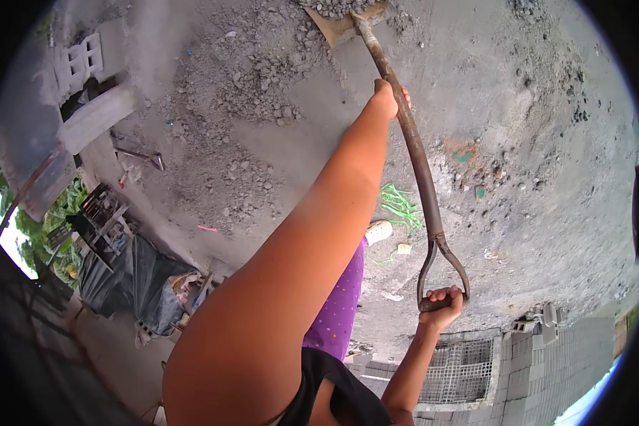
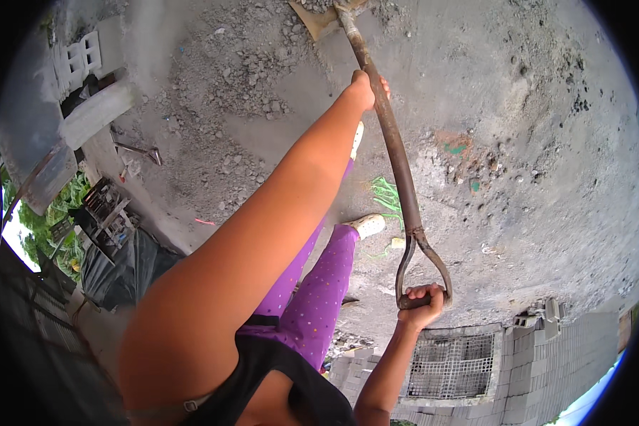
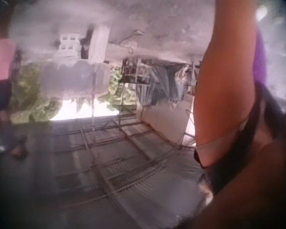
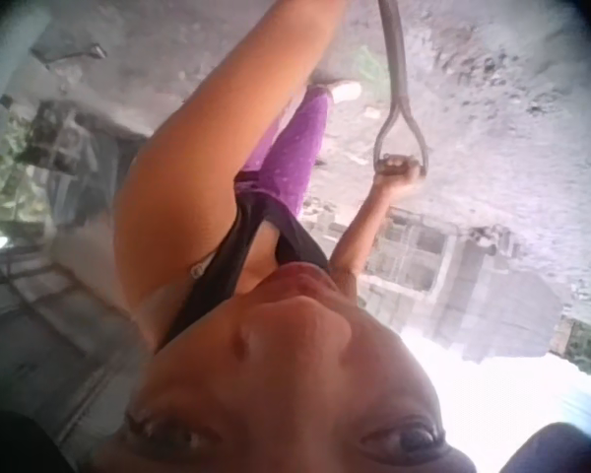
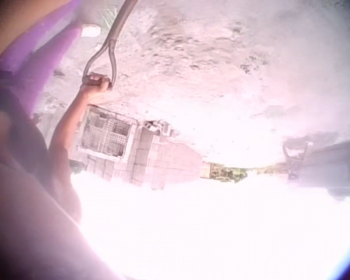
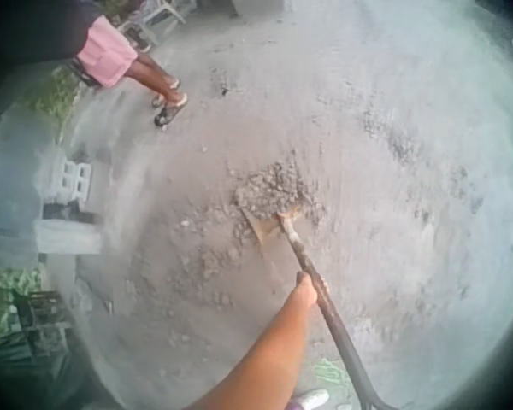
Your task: Shoveling and moving gravel in an outdoor area using a shovel.
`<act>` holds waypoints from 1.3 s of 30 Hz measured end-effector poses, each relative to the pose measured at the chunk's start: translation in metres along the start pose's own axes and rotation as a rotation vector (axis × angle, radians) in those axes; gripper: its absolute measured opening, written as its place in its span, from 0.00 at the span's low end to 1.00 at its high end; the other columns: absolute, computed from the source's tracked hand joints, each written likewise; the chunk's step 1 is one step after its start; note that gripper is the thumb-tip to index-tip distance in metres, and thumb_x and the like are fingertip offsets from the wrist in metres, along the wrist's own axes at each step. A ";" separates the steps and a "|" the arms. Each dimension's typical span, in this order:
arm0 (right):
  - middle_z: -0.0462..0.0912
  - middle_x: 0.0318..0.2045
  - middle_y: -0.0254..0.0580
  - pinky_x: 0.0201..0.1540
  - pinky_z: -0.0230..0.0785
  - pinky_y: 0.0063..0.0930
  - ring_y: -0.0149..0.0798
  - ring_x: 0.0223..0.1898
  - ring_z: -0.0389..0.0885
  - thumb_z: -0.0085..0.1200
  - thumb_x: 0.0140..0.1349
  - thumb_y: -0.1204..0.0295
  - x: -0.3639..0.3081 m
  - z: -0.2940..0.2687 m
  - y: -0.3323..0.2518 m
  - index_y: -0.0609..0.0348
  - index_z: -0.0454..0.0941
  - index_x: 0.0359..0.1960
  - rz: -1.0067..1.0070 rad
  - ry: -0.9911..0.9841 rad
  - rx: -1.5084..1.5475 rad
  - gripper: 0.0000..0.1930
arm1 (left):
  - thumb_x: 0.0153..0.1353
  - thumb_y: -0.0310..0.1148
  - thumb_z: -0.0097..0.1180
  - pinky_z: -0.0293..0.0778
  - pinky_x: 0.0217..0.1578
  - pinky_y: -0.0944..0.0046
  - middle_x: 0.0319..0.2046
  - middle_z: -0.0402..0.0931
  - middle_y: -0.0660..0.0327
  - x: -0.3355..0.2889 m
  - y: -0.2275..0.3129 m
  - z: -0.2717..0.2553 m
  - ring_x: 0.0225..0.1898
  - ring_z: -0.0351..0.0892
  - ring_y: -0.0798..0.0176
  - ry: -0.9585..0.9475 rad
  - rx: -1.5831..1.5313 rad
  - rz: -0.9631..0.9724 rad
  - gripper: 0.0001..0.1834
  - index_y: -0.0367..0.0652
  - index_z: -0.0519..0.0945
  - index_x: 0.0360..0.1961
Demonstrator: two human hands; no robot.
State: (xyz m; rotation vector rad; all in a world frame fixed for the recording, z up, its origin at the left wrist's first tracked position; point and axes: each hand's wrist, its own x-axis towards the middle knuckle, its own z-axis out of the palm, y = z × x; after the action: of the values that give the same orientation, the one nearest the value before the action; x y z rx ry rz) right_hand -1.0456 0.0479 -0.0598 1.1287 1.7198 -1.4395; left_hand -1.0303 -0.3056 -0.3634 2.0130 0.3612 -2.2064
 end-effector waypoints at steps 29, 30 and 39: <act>0.64 0.10 0.32 0.17 0.62 0.25 0.31 0.12 0.63 0.45 0.51 0.66 -0.150 -0.269 -0.042 0.49 0.64 0.15 -0.109 0.250 -0.177 0.09 | 0.58 0.61 0.19 0.60 0.16 0.60 0.10 0.60 0.62 -0.135 -0.260 -0.135 0.11 0.60 0.61 -0.159 -0.331 -0.400 0.32 0.46 0.63 0.18; 0.64 0.10 0.32 0.17 0.62 0.25 0.31 0.12 0.63 0.45 0.51 0.65 -0.164 -0.265 -0.057 0.49 0.64 0.15 -0.121 0.284 -0.209 0.10 | 0.58 0.59 0.20 0.60 0.15 0.60 0.10 0.61 0.62 -0.135 -0.279 -0.115 0.11 0.60 0.61 -0.134 -0.298 -0.440 0.30 0.46 0.63 0.17; 0.63 0.11 0.31 0.19 0.59 0.25 0.30 0.14 0.62 0.43 0.51 0.65 -0.111 -0.097 -0.080 0.51 0.62 0.14 -0.083 0.315 -0.359 0.11 | 0.58 0.59 0.18 0.63 0.19 0.56 0.10 0.62 0.61 -0.050 -0.165 -0.098 0.12 0.62 0.58 -0.017 -0.282 -0.395 0.31 0.46 0.63 0.16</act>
State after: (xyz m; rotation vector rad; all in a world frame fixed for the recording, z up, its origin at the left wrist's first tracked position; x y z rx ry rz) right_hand -1.0622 0.1146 0.0931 1.1358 2.1607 -0.9772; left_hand -0.9735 -0.1237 -0.3077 1.8944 1.0844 -2.2159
